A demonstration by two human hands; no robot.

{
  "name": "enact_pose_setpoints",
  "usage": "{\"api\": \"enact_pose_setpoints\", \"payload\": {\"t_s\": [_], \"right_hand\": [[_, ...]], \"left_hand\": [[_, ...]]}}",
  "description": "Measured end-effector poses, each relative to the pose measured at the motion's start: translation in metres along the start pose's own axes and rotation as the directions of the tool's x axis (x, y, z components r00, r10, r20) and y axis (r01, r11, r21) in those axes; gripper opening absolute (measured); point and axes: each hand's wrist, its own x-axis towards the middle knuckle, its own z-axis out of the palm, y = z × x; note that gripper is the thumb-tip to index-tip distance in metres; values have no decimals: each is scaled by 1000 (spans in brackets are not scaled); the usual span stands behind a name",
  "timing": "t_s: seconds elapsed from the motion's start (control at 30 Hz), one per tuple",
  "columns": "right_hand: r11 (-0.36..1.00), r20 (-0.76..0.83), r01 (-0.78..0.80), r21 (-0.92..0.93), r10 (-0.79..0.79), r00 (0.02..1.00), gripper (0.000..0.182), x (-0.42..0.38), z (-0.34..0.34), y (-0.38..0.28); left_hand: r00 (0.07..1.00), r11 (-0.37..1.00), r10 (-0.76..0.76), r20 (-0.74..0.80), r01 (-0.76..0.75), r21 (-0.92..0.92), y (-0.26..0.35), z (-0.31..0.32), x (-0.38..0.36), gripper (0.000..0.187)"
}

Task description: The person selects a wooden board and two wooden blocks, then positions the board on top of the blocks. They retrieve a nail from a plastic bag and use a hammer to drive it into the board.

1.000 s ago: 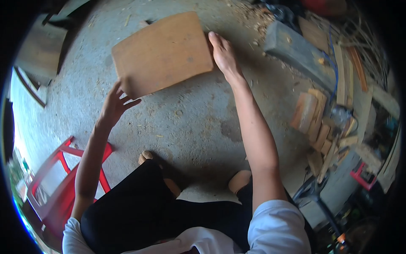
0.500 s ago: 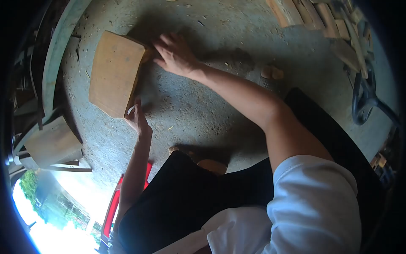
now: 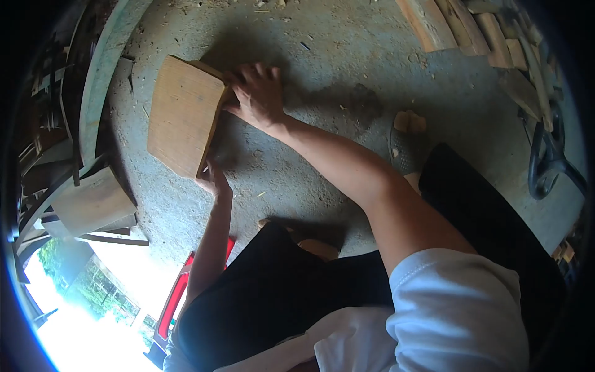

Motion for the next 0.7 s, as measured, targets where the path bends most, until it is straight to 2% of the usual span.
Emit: {"api": "enact_pose_setpoints", "payload": {"t_s": [0.07,0.13,0.2,0.27,0.33,0.37,0.4,0.47,0.53,0.6,0.67,0.7], "right_hand": [[1000,9,2,-15,-2,1000,73,1,0,0],[1000,42,-25,-8,25,999,70,2,-3,-2],[1000,41,-17,2,17,999,70,2,-3,-2],[1000,54,-15,2,15,998,72,3,-4,-1],[1000,66,-3,5,3,998,77,3,-7,2],[999,84,43,16,-45,995,82,2,-9,5],[996,102,90,27,-92,990,87,2,-11,8],[996,124,87,21,-89,988,92,4,-16,13],[997,145,72,14,-73,987,98,7,-19,12],[997,137,53,47,-59,989,105,17,-16,3],[996,105,43,81,-51,993,100,22,-9,2],[993,117,37,110,-50,992,102,23,-5,2]], "left_hand": [[993,994,-93,69,88,71,5,-3,0,54],[998,995,-42,46,37,98,-11,-3,2,51],[997,998,-60,38,61,-28,-16,-3,0,50],[999,997,-16,48,20,-72,-22,-4,3,53],[990,991,-22,137,39,-126,-20,-7,1,55],[940,965,-224,255,250,-74,3,-13,-2,59],[942,965,-223,251,249,-77,2,-19,-6,59],[977,995,-91,194,98,-26,-1,-31,-18,62],[987,993,31,155,-49,111,-22,-59,-26,65],[994,982,-9,111,-13,190,5,-78,-25,64],[983,959,-155,-93,128,-252,-20,-112,8,58],[952,915,298,-74,-263,305,-17,-112,26,52]]}}
